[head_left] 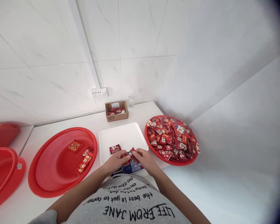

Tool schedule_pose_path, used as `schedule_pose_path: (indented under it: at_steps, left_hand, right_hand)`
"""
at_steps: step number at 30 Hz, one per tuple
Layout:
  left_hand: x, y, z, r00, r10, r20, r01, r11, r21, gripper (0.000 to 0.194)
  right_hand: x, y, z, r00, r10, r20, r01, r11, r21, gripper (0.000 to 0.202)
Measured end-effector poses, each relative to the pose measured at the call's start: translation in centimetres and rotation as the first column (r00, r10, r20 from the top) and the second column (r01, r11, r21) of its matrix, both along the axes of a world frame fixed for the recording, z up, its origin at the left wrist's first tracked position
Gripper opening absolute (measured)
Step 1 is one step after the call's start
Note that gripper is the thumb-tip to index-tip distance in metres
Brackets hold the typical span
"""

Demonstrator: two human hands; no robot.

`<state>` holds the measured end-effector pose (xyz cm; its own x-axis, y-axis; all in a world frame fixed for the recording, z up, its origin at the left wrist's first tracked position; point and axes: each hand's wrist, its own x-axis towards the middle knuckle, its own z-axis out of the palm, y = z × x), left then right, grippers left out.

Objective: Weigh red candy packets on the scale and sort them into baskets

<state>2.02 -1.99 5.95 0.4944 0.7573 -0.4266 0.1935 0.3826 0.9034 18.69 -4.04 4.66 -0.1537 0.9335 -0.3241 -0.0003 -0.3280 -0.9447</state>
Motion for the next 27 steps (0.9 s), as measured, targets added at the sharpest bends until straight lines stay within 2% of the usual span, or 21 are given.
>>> schedule_pose_path:
  at_steps: [5,8,14,17,20,22,24,27]
  left_hand:
    - [0.2,-0.2,-0.6,0.999,-0.014,-0.053,0.014,1.000,-0.001,0.037]
    - [0.0,-0.2,-1.2,0.997,-0.023,-0.071,0.022,1.000,-0.019,0.037]
    - [-0.2,-0.1,-2.3,0.996,-0.010,-0.083,0.010,1.000,-0.003,0.038]
    - [-0.3,0.1,-2.6,0.994,0.061,-0.086,-0.064,0.997,-0.040,0.039]
    - [-0.7,0.6,-3.0,0.980,0.184,-0.072,-0.192,0.974,-0.122,0.039]
    - [-1.2,0.9,-3.4,0.968,0.240,-0.068,-0.249,0.949,-0.192,0.040]
    - [-1.6,1.1,-3.7,0.962,0.260,-0.080,-0.272,0.929,-0.250,0.043]
    - [-1.9,0.9,-4.0,0.967,0.229,-0.107,-0.251,0.926,-0.283,0.049]
  right_hand:
    - [-0.3,0.0,-0.7,0.987,-0.041,0.154,0.024,0.994,0.109,0.028]
    - [-0.2,0.1,-1.2,0.982,-0.033,0.186,0.006,0.990,0.140,0.028]
    - [-0.2,-0.1,-2.3,0.995,-0.043,0.093,0.044,0.999,-0.014,0.025]
    - [0.5,0.0,-2.9,0.997,-0.022,0.076,0.023,1.000,-0.007,0.022]
    - [2.6,0.3,-3.4,0.965,-0.098,0.243,0.077,0.992,0.095,0.024]
    - [4.6,0.5,-3.6,0.866,-0.183,0.465,0.101,0.976,0.195,0.027]
    - [6.8,0.5,-3.7,0.676,-0.241,0.696,0.070,0.962,0.265,0.030]
    - [9.6,0.3,-4.1,0.371,-0.178,0.911,0.056,0.984,0.170,0.036]
